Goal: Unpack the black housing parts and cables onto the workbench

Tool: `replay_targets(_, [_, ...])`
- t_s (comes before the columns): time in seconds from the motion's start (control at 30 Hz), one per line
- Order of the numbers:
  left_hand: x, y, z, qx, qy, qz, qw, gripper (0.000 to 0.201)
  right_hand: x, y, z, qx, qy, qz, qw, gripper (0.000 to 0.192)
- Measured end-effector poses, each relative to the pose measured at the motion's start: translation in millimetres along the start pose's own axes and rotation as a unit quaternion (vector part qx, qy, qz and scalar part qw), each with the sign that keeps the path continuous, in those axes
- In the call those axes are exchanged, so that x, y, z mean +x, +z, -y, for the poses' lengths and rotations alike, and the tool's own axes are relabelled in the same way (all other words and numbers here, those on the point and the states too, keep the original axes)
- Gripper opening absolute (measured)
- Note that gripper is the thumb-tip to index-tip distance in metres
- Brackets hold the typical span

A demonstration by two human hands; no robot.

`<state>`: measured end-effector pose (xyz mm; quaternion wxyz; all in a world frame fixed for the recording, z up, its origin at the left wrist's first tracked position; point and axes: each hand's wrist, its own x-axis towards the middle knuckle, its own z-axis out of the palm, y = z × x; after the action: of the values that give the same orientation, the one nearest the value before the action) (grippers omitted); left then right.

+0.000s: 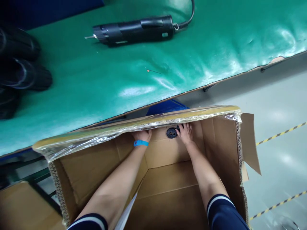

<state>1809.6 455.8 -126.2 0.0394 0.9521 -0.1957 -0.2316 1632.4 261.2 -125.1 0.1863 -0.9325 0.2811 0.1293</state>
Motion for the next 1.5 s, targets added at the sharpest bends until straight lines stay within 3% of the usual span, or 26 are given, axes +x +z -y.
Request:
replay_targets(0.13, [-13.2,4.7,-6.3,-0.012,0.054,0.031,0.998,0.047,4.1,-0.5,6.2,-0.002,-0.003,0.006,1.000,0.042])
replay_targets(0.33, [-13.7,14.1,8.5,-0.002,-0.054,-0.001,0.999,0.053,2.6,-3.0,9.9,-0.024,0.025,0.017,0.999,0.043])
replay_targets(0.47, [-26.4,24.5,16.5,-0.005,-0.079,0.008,0.997,0.060,7.1,-2.3,7.3,-0.037,0.023,0.041,0.998,0.048])
replay_targets(0.67, [-73.6,28.9,12.0,-0.003,-0.003,0.043,0.999,0.064,7.0,-4.0,-4.7,-0.033,0.016,0.078,0.996,0.043])
replay_targets(0.83, [-86.4,28.9,4.4,0.053,0.032,0.058,0.996,0.083,2.0,-9.8,-7.8,-0.044,0.023,0.089,0.995,0.045])
replay_targets(0.93, [-79.7,25.7,-9.4,0.044,0.059,0.074,0.995,0.087,0.3,-12.6,-3.7,-0.048,0.011,0.070,0.996,0.046])
replay_targets(1.07, [-53.7,12.5,-23.9,0.058,0.093,0.098,0.989,0.062,0.5,-16.6,1.6,-0.054,-0.015,0.061,0.997,0.052])
replay_targets(1.17, [-28.7,2.4,-28.6,0.063,0.142,0.147,0.977,0.059,2.1,-18.0,7.7,-0.050,-0.015,0.073,0.996,0.057])
replay_targets(1.3, [-4.2,-5.0,-39.0,0.070,0.164,0.191,0.965,0.055,5.8,-16.6,22.8,-0.042,0.044,0.087,0.994,0.061])
replay_targets(1.5, [5.3,-12.8,-59.9,0.079,0.131,0.178,0.972,0.043,9.9,-17.8,38.1,-0.013,0.108,0.129,0.986,0.061])
